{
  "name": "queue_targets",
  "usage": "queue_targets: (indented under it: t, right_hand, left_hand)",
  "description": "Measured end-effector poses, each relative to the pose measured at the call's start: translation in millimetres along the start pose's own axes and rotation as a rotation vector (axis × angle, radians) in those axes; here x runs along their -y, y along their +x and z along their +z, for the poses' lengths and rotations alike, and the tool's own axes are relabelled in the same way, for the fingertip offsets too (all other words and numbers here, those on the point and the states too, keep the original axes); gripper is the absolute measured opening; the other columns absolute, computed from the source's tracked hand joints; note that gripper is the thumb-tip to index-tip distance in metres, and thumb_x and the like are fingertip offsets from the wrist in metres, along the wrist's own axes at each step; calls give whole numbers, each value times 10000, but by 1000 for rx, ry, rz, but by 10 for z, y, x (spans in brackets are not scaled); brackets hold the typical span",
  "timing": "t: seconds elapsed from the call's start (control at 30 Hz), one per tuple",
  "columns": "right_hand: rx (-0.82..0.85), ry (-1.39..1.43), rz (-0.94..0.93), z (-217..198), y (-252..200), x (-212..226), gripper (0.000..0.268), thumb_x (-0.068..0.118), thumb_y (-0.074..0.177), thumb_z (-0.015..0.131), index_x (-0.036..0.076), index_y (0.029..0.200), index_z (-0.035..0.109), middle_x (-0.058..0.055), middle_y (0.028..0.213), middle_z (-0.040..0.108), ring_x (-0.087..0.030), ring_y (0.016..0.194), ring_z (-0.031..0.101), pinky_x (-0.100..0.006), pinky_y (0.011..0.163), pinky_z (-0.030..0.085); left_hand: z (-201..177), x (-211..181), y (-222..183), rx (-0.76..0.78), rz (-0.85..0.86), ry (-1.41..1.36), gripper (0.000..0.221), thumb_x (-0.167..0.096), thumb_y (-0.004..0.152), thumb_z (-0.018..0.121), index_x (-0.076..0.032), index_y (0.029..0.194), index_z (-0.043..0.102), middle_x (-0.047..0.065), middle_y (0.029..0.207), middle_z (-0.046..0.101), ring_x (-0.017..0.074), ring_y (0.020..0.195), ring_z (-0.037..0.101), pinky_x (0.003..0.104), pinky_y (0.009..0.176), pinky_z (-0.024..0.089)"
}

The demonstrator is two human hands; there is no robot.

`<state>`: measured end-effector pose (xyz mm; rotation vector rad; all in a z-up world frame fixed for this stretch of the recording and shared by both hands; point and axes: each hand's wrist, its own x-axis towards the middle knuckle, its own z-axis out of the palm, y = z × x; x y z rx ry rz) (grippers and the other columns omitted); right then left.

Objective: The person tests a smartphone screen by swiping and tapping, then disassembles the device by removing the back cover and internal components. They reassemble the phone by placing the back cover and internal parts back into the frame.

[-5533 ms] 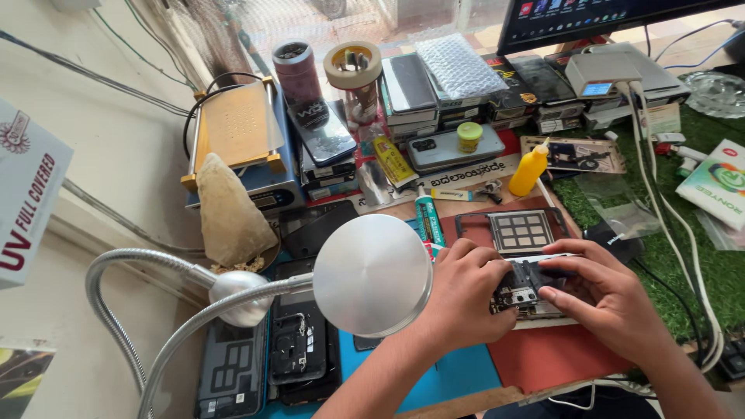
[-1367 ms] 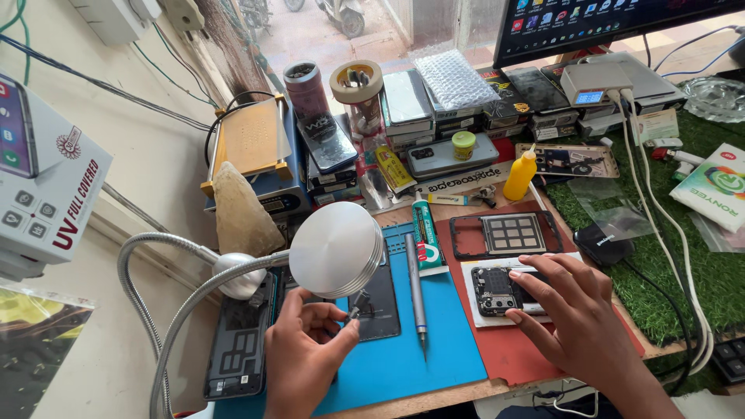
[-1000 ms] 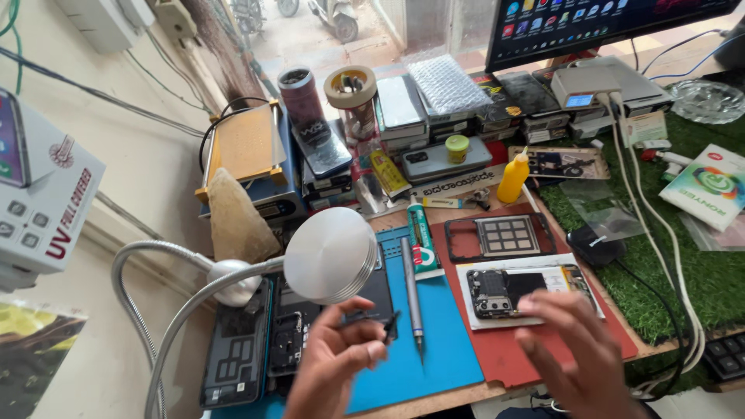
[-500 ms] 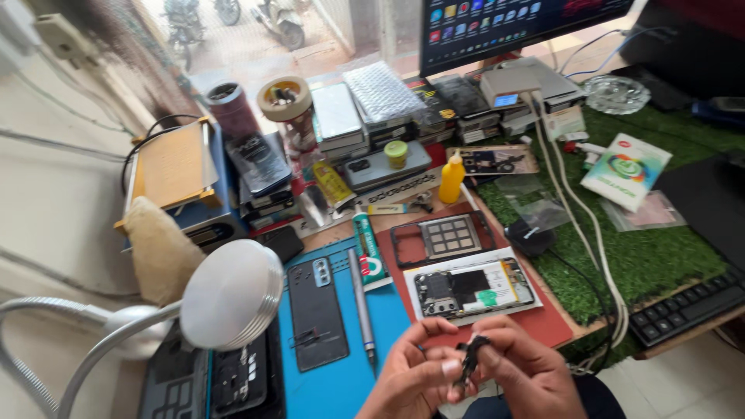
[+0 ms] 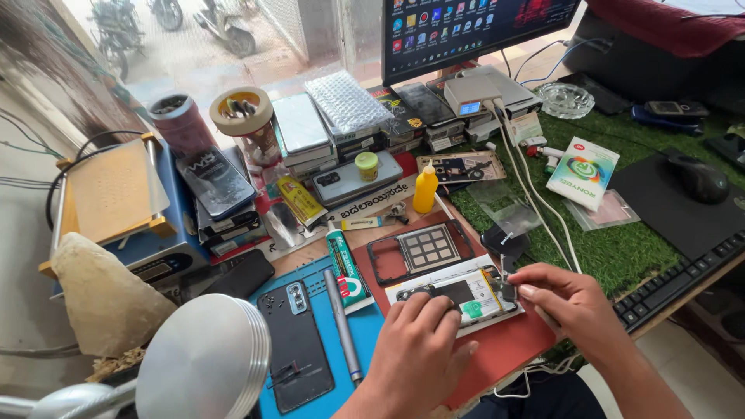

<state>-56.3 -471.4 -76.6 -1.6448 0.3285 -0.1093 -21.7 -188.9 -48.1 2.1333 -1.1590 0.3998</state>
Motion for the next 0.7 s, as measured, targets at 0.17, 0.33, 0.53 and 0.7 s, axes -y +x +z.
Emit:
queue_targets:
  t: [0.17, 0.33, 0.53, 0.7]
  right_hand:
    - [93, -165, -80, -86, 185, 21, 282, -2, 872, 704, -50, 1150, 691, -109, 1002, 723, -133, 899, 691, -292, 804, 571]
    - [132, -248, 23, -82, 221, 124, 314, 39, 876, 678, -23, 1182, 713, -80, 1055, 769, -120, 941, 709, -292, 835, 582]
    - [143, -301, -11, 2, 224, 144, 276, 33, 891, 667, -43, 1146, 738, -80, 1058, 733, -124, 926, 692, -300, 796, 575]
    - [142, -271, -233, 106, 175, 99, 238, -11, 875, 637, -33, 1087, 743, -35, 1141, 646, -90, 939, 652, -254, 779, 536]
  left_hand:
    - [78, 87, -110, -24, 73, 95, 465, -323, 785, 833, -3, 1095, 696, 103, 1182, 651, 302, 1122, 593, 453, 932, 458]
    - [135, 119, -137, -18, 75, 126, 579, -368, 777, 827, 7, 1190, 675, 159, 1318, 626, 359, 1270, 554, 494, 1019, 431]
    - [166, 151, -139, 53, 32, 106, 686, -472, 869, 757, 36, 1308, 613, 245, 1436, 558, 419, 1360, 485, 578, 1041, 356]
    - [152, 115, -118, 88, 27, 151, 698, -469, 847, 751, 36, 1308, 610, 235, 1440, 543, 401, 1365, 464, 584, 1061, 329]
